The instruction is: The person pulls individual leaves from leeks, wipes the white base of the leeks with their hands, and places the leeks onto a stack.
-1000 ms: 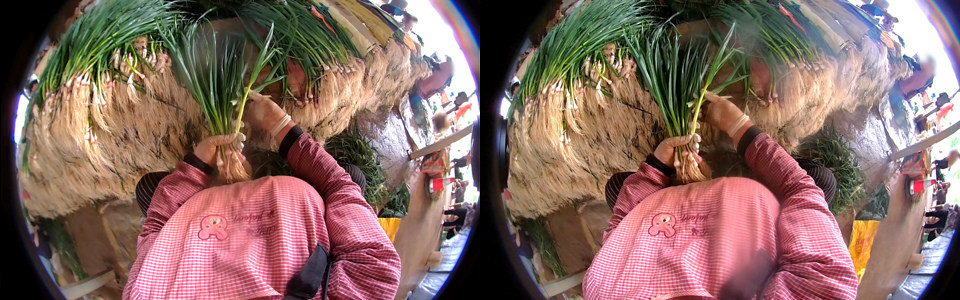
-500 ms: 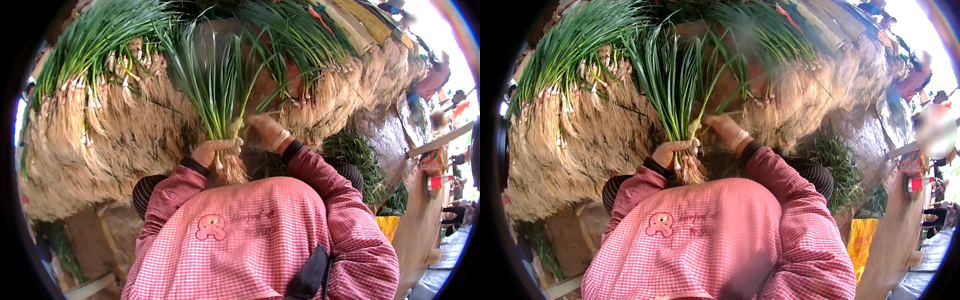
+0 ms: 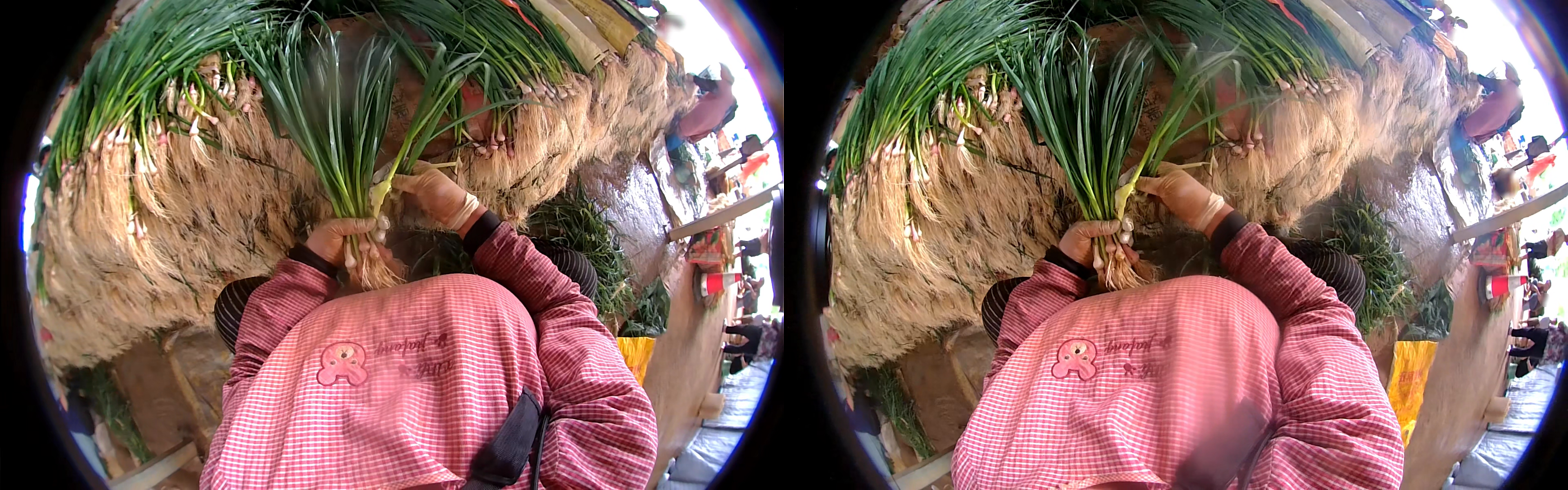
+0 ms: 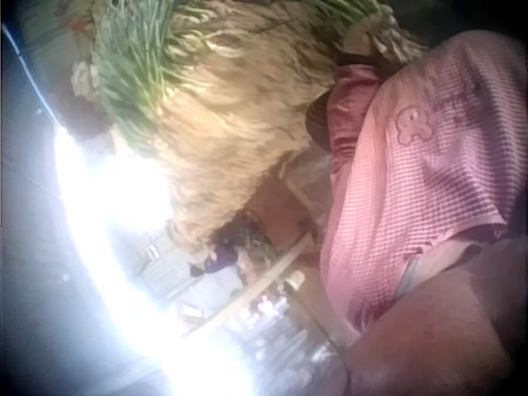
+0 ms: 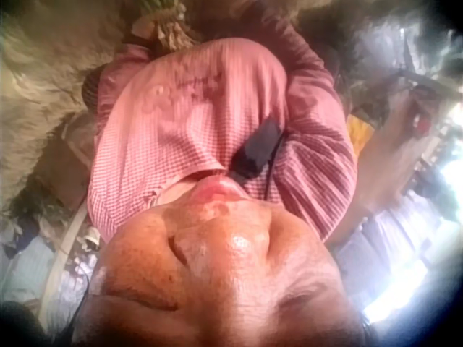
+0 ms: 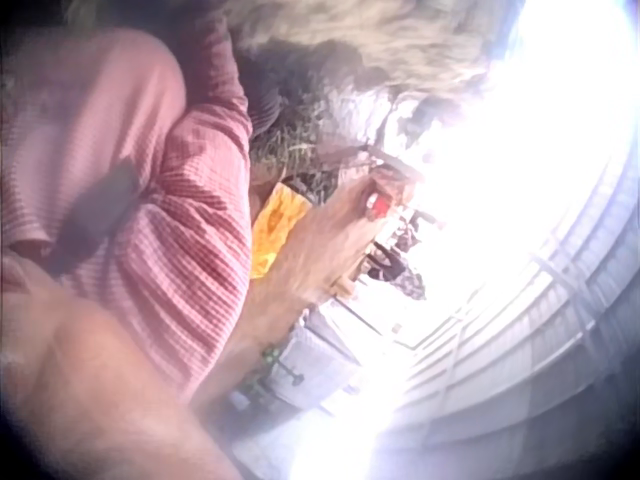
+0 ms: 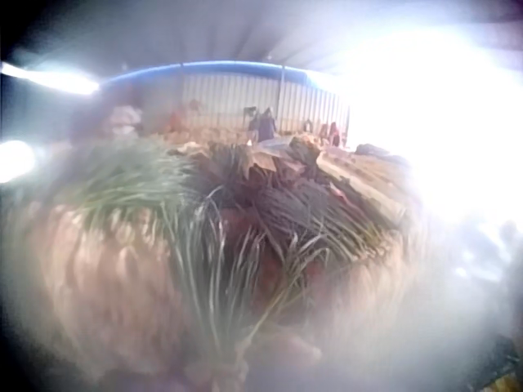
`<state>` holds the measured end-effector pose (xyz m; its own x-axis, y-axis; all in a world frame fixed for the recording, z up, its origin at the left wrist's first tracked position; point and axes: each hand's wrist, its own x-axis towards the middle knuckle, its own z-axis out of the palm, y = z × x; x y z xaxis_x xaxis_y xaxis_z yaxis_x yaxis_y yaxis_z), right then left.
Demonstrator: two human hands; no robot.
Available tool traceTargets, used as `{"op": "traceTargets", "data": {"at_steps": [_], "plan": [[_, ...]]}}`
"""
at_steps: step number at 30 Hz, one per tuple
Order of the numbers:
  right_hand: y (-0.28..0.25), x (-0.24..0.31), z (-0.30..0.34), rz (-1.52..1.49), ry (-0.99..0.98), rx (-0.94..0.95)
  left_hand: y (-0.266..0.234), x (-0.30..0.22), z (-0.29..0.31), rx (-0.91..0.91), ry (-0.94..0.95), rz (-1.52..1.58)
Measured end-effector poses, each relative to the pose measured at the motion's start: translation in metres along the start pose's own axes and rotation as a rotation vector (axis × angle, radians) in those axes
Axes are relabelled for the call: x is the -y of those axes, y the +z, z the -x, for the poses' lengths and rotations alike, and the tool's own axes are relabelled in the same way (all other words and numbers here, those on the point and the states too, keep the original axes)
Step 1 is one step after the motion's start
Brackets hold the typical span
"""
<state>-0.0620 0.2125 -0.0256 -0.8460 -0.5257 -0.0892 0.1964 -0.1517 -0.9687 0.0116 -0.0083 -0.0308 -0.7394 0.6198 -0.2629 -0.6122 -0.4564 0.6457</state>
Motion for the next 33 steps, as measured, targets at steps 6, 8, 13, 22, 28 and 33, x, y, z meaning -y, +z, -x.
{"op": "traceTargets", "data": {"at_steps": [6, 8, 13, 22, 28, 33], "plan": [[-0.003, -0.068, 0.001, 1.212, -0.362, 0.532, 0.009, -0.002, 0.002, 0.145, 0.018, 0.074], [-0.005, -0.117, 0.027, 0.971, -0.091, 0.487, 0.015, -0.007, -0.006, 0.198, 0.068, 0.051], [-0.009, -0.066, 0.05, 1.691, 0.399, 0.719, 0.011, 0.0, -0.002, -0.116, 0.07, 0.014], [0.014, 0.022, -0.001, 0.629, -0.063, -0.138, 0.02, 0.001, -0.01, -0.159, -0.042, -0.097], [0.024, 0.023, -0.002, 1.067, -0.436, -0.21, 0.008, 0.003, -0.016, -0.196, -0.013, -0.144], [-0.02, 0.043, 0.025, 1.182, -0.421, -0.68, 0.023, 0.002, -0.009, -0.262, 0.042, -0.078]]}}
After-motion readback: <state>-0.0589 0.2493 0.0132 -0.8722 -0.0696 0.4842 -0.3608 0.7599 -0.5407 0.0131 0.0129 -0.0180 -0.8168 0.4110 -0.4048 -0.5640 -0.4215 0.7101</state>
